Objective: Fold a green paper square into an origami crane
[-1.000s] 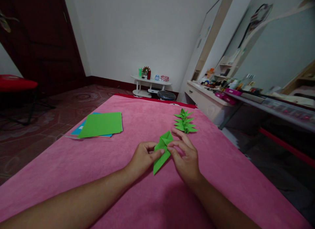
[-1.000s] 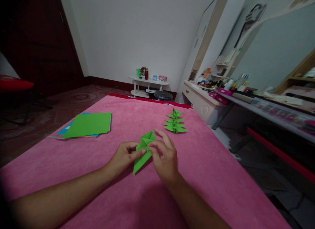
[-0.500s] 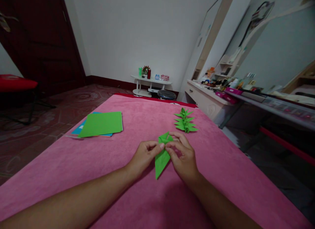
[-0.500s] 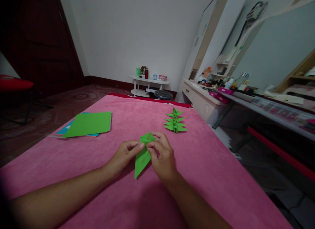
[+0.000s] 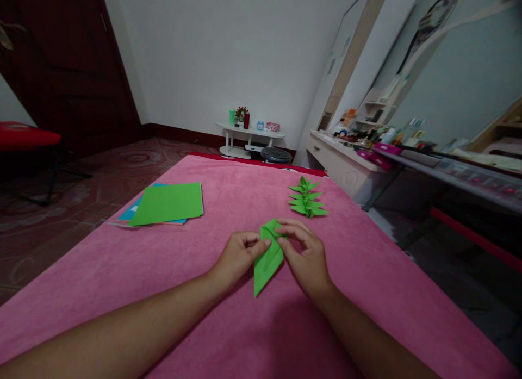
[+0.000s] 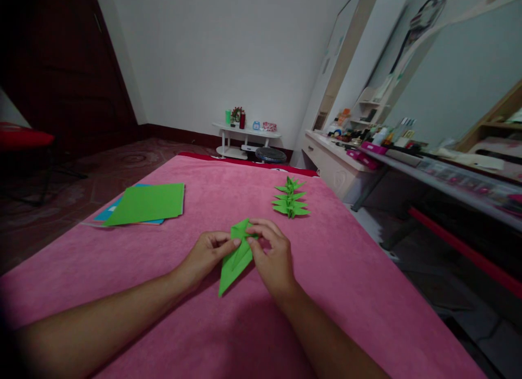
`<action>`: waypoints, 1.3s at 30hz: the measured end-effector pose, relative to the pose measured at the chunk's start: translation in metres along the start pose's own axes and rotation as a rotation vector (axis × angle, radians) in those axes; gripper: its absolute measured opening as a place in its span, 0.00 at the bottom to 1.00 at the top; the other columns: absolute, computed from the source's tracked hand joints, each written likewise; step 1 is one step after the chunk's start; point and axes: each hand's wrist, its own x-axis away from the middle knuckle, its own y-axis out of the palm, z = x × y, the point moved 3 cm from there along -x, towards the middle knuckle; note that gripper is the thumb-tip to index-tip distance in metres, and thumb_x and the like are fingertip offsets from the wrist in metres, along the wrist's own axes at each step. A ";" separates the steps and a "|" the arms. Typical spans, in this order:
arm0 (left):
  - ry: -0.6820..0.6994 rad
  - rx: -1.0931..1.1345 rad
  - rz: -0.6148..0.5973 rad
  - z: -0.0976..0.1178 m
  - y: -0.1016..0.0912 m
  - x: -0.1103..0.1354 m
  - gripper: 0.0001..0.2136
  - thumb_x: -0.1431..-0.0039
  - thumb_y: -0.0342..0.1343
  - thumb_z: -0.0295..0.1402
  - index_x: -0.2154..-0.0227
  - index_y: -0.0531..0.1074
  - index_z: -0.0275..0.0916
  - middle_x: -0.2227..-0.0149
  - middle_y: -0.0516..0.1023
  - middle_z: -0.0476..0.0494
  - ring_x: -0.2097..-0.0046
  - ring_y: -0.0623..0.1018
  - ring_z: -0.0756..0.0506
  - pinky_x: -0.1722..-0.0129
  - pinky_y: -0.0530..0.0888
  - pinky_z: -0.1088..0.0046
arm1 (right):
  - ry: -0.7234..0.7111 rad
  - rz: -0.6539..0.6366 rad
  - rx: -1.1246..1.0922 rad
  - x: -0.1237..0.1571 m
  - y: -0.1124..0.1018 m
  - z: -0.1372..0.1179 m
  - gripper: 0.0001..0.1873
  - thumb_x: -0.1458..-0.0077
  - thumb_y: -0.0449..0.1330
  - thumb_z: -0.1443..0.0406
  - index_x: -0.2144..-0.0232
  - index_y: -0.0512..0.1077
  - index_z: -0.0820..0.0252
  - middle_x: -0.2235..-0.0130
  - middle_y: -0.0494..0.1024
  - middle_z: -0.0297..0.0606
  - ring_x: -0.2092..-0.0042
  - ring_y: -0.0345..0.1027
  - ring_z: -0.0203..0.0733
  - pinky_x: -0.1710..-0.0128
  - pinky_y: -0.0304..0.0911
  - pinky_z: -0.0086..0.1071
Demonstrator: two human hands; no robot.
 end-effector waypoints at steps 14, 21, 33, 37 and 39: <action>-0.053 0.154 0.034 0.001 0.000 0.002 0.11 0.53 0.61 0.38 0.78 0.73 0.32 0.79 0.74 0.48 0.77 0.69 0.52 0.74 0.64 0.77 | -0.146 -0.071 0.088 0.000 -0.001 -0.001 0.11 0.48 0.56 0.74 0.68 0.76 0.57 0.56 0.72 0.41 0.53 0.67 0.42 0.53 0.63 0.37; -0.065 0.171 0.049 -0.003 -0.001 0.003 0.11 0.51 0.59 0.37 0.79 0.71 0.33 0.81 0.70 0.51 0.80 0.66 0.54 0.77 0.60 0.78 | -0.199 -0.101 0.123 0.001 -0.002 0.000 0.12 0.48 0.55 0.75 0.67 0.75 0.57 0.54 0.71 0.42 0.53 0.67 0.41 0.53 0.63 0.37; -0.034 0.096 0.032 0.003 0.000 0.005 0.11 0.54 0.63 0.38 0.76 0.74 0.32 0.77 0.75 0.47 0.76 0.71 0.52 0.74 0.65 0.77 | -0.239 -0.155 0.115 0.004 0.000 -0.001 0.13 0.48 0.53 0.75 0.68 0.75 0.57 0.53 0.71 0.43 0.54 0.68 0.42 0.53 0.63 0.38; 0.002 -0.014 0.065 0.002 -0.004 0.002 0.11 0.55 0.63 0.38 0.77 0.75 0.32 0.78 0.74 0.48 0.77 0.70 0.52 0.76 0.64 0.78 | -0.132 -0.117 -0.019 0.003 -0.001 -0.002 0.12 0.50 0.56 0.73 0.64 0.73 0.56 0.52 0.70 0.41 0.51 0.66 0.43 0.52 0.61 0.37; 0.046 -0.068 0.072 0.004 -0.005 0.000 0.11 0.53 0.62 0.38 0.77 0.75 0.33 0.79 0.74 0.48 0.78 0.69 0.53 0.77 0.63 0.78 | 0.038 -0.063 -0.172 0.002 -0.002 0.002 0.15 0.50 0.57 0.70 0.58 0.69 0.55 0.52 0.70 0.40 0.55 0.67 0.41 0.57 0.64 0.34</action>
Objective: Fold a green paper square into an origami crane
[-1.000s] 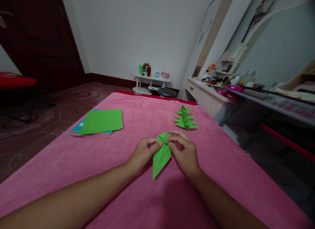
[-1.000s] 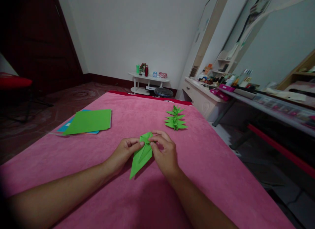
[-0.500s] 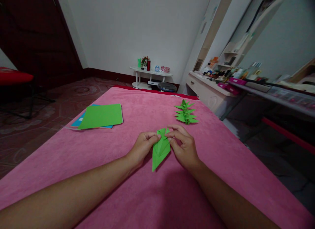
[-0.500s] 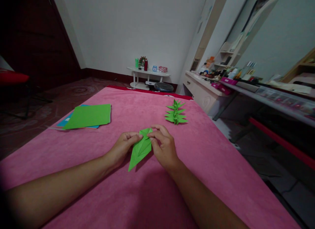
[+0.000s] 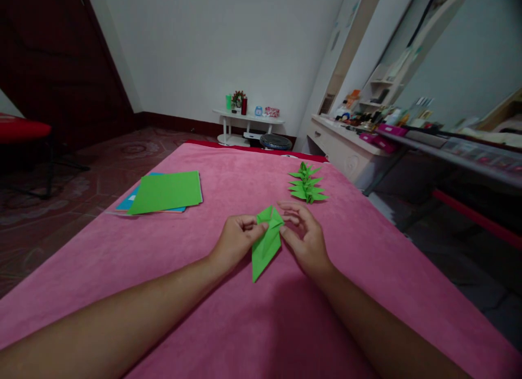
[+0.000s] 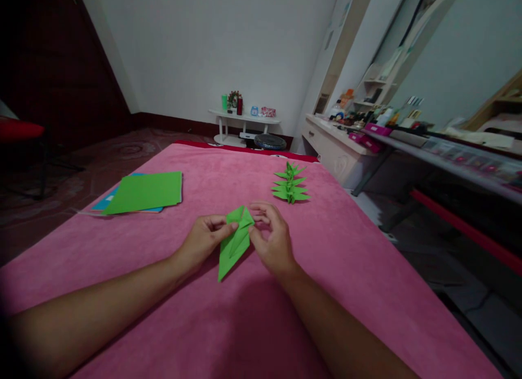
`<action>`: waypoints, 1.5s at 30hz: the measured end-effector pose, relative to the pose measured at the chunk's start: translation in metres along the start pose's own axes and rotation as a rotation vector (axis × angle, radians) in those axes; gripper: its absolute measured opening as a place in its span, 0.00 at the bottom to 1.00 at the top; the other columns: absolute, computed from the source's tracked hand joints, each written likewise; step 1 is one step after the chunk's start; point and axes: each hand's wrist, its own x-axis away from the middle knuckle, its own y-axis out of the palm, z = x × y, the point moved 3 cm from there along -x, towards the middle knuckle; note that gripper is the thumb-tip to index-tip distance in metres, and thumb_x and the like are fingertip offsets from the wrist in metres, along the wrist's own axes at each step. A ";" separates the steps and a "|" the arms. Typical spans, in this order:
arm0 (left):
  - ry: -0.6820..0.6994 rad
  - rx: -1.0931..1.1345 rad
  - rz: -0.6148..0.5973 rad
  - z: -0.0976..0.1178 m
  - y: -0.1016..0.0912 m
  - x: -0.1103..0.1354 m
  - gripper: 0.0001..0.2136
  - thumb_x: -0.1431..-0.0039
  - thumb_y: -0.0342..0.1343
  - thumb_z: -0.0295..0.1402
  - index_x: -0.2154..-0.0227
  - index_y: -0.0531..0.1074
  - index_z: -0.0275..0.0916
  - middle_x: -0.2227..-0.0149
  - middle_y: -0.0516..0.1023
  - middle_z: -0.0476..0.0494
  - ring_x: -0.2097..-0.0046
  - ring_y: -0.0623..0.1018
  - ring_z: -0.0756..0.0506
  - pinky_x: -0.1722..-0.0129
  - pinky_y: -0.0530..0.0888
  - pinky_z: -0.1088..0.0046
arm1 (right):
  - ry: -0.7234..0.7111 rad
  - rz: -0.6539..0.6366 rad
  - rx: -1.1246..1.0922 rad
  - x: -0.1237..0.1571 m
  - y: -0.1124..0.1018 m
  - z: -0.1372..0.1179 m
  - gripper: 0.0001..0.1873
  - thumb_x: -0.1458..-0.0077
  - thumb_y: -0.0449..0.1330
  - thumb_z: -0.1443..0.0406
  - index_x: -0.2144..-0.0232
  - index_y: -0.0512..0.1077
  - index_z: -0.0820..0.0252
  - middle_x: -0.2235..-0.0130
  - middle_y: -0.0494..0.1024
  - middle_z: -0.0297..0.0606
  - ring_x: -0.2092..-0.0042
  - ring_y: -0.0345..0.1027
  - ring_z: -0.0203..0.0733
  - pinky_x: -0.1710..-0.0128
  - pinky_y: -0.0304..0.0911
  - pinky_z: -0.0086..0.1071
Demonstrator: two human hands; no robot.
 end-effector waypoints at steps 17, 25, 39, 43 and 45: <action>0.032 -0.051 -0.001 0.001 0.002 -0.001 0.12 0.54 0.62 0.39 0.76 0.76 0.32 0.78 0.75 0.47 0.77 0.70 0.51 0.75 0.65 0.76 | 0.326 -0.049 -0.208 0.001 0.007 0.021 0.13 0.52 0.61 0.58 0.79 0.72 0.62 0.78 0.68 0.31 0.75 0.59 0.34 0.74 0.56 0.27; -0.012 0.000 -0.002 -0.001 0.001 0.000 0.13 0.54 0.63 0.40 0.75 0.76 0.32 0.76 0.76 0.45 0.76 0.72 0.50 0.74 0.66 0.75 | 0.325 -0.076 -0.188 0.002 0.007 0.018 0.10 0.53 0.61 0.62 0.81 0.72 0.62 0.80 0.69 0.31 0.77 0.59 0.33 0.75 0.55 0.27; 0.011 -0.031 0.006 0.000 -0.001 -0.002 0.14 0.56 0.64 0.41 0.79 0.74 0.32 0.81 0.73 0.48 0.79 0.69 0.52 0.78 0.63 0.77 | 0.367 -0.035 -0.184 0.005 0.011 0.021 0.11 0.55 0.63 0.60 0.82 0.71 0.62 0.82 0.66 0.30 0.79 0.55 0.32 0.79 0.51 0.26; 0.034 -0.068 0.047 -0.001 -0.004 -0.003 0.16 0.61 0.67 0.39 0.84 0.70 0.32 0.84 0.69 0.50 0.81 0.67 0.53 0.80 0.60 0.78 | 0.391 -0.050 -0.216 0.007 0.012 0.024 0.12 0.55 0.63 0.60 0.83 0.71 0.62 0.83 0.65 0.29 0.79 0.55 0.31 0.79 0.50 0.26; 0.003 -0.020 0.015 -0.003 -0.003 -0.002 0.15 0.59 0.66 0.41 0.82 0.71 0.32 0.82 0.73 0.47 0.79 0.70 0.51 0.79 0.63 0.77 | 0.411 -0.065 -0.257 0.007 0.012 0.025 0.12 0.55 0.63 0.61 0.83 0.71 0.62 0.83 0.66 0.29 0.79 0.56 0.31 0.79 0.51 0.26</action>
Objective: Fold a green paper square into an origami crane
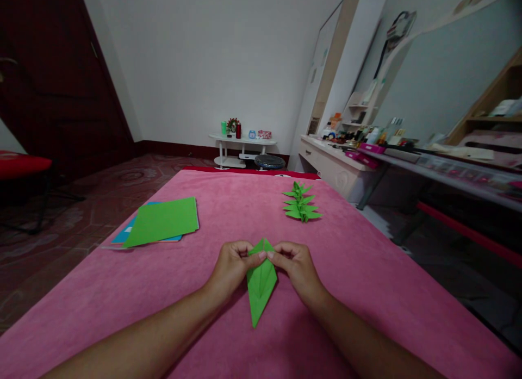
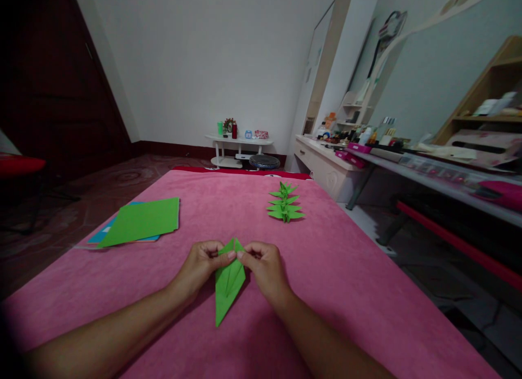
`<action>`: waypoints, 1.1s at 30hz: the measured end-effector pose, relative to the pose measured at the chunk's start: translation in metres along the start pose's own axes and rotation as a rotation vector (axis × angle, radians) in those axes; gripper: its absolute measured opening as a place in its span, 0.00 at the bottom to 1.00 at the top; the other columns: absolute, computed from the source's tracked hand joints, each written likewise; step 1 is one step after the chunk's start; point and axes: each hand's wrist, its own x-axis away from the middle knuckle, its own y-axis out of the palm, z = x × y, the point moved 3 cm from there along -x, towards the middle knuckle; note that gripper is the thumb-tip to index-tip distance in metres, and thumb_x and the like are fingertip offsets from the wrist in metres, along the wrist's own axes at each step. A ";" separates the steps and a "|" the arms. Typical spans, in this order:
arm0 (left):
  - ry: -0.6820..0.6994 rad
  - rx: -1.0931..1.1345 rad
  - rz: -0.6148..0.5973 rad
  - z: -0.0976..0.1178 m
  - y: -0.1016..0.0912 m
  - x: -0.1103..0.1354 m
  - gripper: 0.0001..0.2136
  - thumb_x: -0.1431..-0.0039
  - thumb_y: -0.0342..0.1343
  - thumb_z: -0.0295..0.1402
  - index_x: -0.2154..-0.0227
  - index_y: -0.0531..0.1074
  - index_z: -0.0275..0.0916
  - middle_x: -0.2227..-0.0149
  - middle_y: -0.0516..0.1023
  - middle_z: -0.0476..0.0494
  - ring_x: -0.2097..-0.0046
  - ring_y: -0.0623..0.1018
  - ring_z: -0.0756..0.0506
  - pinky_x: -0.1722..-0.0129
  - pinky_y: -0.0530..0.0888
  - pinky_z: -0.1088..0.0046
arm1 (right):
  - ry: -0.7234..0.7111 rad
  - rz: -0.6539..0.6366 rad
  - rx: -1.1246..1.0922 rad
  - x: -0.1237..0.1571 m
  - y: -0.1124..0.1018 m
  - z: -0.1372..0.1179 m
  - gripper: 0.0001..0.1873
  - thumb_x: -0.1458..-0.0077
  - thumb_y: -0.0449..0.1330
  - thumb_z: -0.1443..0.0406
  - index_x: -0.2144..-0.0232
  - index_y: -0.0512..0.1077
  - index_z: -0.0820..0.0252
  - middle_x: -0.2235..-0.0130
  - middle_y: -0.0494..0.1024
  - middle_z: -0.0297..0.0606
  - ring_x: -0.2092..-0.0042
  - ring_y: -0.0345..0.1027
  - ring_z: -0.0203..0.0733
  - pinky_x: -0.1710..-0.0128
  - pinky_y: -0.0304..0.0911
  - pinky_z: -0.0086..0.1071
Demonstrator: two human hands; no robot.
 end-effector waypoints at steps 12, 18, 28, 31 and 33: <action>-0.060 0.105 -0.203 0.006 0.009 0.000 0.18 0.57 0.65 0.42 0.67 0.77 0.32 0.69 0.79 0.39 0.70 0.76 0.46 0.68 0.70 0.73 | 0.020 0.170 -0.130 -0.011 -0.018 0.010 0.18 0.53 0.61 0.53 0.81 0.71 0.63 0.82 0.69 0.33 0.79 0.62 0.34 0.77 0.59 0.28; -0.040 0.146 -0.145 0.003 0.003 -0.004 0.17 0.55 0.64 0.39 0.64 0.76 0.31 0.68 0.79 0.37 0.71 0.76 0.47 0.69 0.70 0.73 | -0.082 0.203 -0.140 -0.014 -0.019 0.004 0.22 0.53 0.63 0.56 0.56 0.67 0.58 0.62 0.74 0.39 0.68 0.70 0.37 0.70 0.66 0.29; -0.049 0.121 -0.202 -0.004 0.009 -0.004 0.15 0.50 0.60 0.41 0.68 0.77 0.31 0.72 0.79 0.42 0.73 0.74 0.48 0.71 0.67 0.76 | -0.071 0.105 -0.113 -0.019 -0.017 0.012 0.14 0.46 0.58 0.57 0.76 0.70 0.62 0.79 0.70 0.32 0.78 0.62 0.33 0.77 0.60 0.26; -0.015 0.109 -0.203 -0.004 0.009 -0.005 0.15 0.48 0.58 0.41 0.69 0.76 0.30 0.76 0.77 0.43 0.75 0.74 0.49 0.73 0.68 0.76 | -0.077 0.149 -0.104 -0.019 -0.020 0.016 0.17 0.47 0.58 0.55 0.78 0.69 0.62 0.82 0.68 0.31 0.80 0.60 0.31 0.80 0.55 0.24; 0.004 0.120 -0.198 -0.004 0.009 -0.005 0.14 0.50 0.59 0.39 0.67 0.75 0.30 0.74 0.78 0.43 0.75 0.75 0.49 0.72 0.69 0.75 | -0.066 0.161 -0.109 -0.019 -0.019 0.018 0.18 0.47 0.58 0.54 0.78 0.68 0.62 0.84 0.66 0.30 0.82 0.58 0.30 0.82 0.53 0.23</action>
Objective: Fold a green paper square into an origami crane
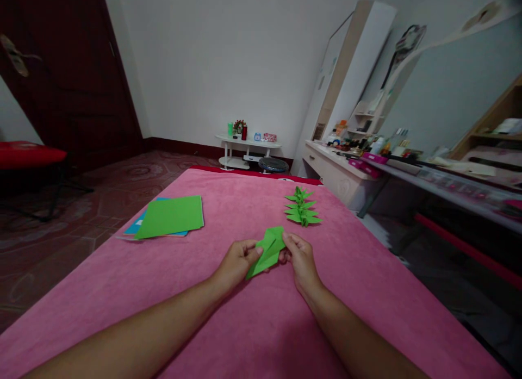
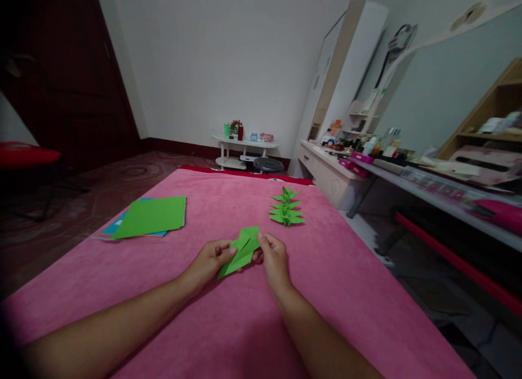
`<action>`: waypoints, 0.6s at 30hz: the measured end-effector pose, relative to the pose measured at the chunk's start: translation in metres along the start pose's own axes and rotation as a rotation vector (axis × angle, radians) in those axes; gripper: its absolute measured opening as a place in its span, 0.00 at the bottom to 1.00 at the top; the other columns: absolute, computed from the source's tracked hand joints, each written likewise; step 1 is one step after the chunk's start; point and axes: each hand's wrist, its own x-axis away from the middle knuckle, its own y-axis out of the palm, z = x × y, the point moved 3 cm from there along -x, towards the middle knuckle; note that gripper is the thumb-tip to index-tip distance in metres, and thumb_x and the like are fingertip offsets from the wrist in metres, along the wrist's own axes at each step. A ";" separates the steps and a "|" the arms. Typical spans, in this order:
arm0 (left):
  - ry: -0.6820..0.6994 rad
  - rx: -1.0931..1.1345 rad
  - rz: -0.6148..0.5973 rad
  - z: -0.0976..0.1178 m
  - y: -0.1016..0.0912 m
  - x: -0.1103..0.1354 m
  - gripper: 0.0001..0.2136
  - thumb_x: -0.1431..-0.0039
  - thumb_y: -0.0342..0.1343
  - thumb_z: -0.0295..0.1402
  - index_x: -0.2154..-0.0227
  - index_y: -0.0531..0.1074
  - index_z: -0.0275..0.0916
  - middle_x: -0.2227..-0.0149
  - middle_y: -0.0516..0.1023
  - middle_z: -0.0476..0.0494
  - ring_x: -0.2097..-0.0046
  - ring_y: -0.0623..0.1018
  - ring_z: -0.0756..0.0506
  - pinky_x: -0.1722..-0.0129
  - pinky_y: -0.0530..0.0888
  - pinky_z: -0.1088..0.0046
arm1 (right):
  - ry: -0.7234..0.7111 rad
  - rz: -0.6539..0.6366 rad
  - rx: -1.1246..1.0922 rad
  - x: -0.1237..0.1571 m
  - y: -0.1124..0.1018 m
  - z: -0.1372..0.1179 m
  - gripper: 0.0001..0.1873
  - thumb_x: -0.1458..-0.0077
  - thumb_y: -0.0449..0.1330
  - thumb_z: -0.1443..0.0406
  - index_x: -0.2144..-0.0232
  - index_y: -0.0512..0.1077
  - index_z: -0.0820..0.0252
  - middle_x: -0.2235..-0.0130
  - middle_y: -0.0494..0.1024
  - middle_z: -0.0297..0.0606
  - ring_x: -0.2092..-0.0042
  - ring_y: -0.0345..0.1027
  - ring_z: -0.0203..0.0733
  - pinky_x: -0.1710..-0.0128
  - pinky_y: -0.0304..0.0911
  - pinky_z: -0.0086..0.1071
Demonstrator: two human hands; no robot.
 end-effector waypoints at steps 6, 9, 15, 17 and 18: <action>-0.003 0.024 0.086 0.002 -0.002 0.000 0.30 0.57 0.65 0.32 0.50 0.63 0.33 0.67 0.80 0.40 0.69 0.79 0.45 0.67 0.73 0.72 | 0.036 -0.006 -0.009 0.001 0.004 -0.002 0.18 0.46 0.56 0.52 0.74 0.67 0.61 0.83 0.66 0.29 0.82 0.59 0.30 0.84 0.52 0.22; 0.021 0.001 0.140 0.004 -0.004 0.001 0.31 0.56 0.65 0.33 0.49 0.61 0.32 0.68 0.80 0.39 0.68 0.79 0.44 0.67 0.73 0.70 | 0.025 -0.068 0.034 0.004 0.011 -0.007 0.15 0.48 0.59 0.54 0.73 0.67 0.60 0.81 0.67 0.29 0.81 0.59 0.30 0.84 0.51 0.22; 0.032 -0.001 0.167 0.002 -0.005 0.001 0.25 0.57 0.65 0.33 0.56 0.64 0.32 0.67 0.80 0.38 0.70 0.79 0.45 0.68 0.73 0.71 | -0.002 -0.086 0.063 0.010 0.023 -0.013 0.11 0.53 0.63 0.59 0.71 0.68 0.61 0.76 0.68 0.30 0.76 0.61 0.32 0.81 0.53 0.22; 0.029 0.011 0.160 0.001 -0.005 0.000 0.24 0.58 0.66 0.33 0.58 0.65 0.32 0.68 0.80 0.39 0.70 0.79 0.46 0.68 0.73 0.72 | -0.030 -0.101 0.056 0.011 0.024 -0.013 0.11 0.52 0.63 0.60 0.69 0.69 0.61 0.75 0.69 0.31 0.75 0.61 0.33 0.80 0.54 0.23; 0.027 0.023 0.163 0.000 -0.005 0.000 0.24 0.58 0.66 0.32 0.58 0.65 0.33 0.68 0.80 0.39 0.70 0.79 0.45 0.68 0.73 0.71 | -0.045 -0.102 0.062 0.011 0.024 -0.012 0.10 0.51 0.62 0.60 0.70 0.69 0.61 0.75 0.68 0.30 0.75 0.61 0.32 0.79 0.53 0.24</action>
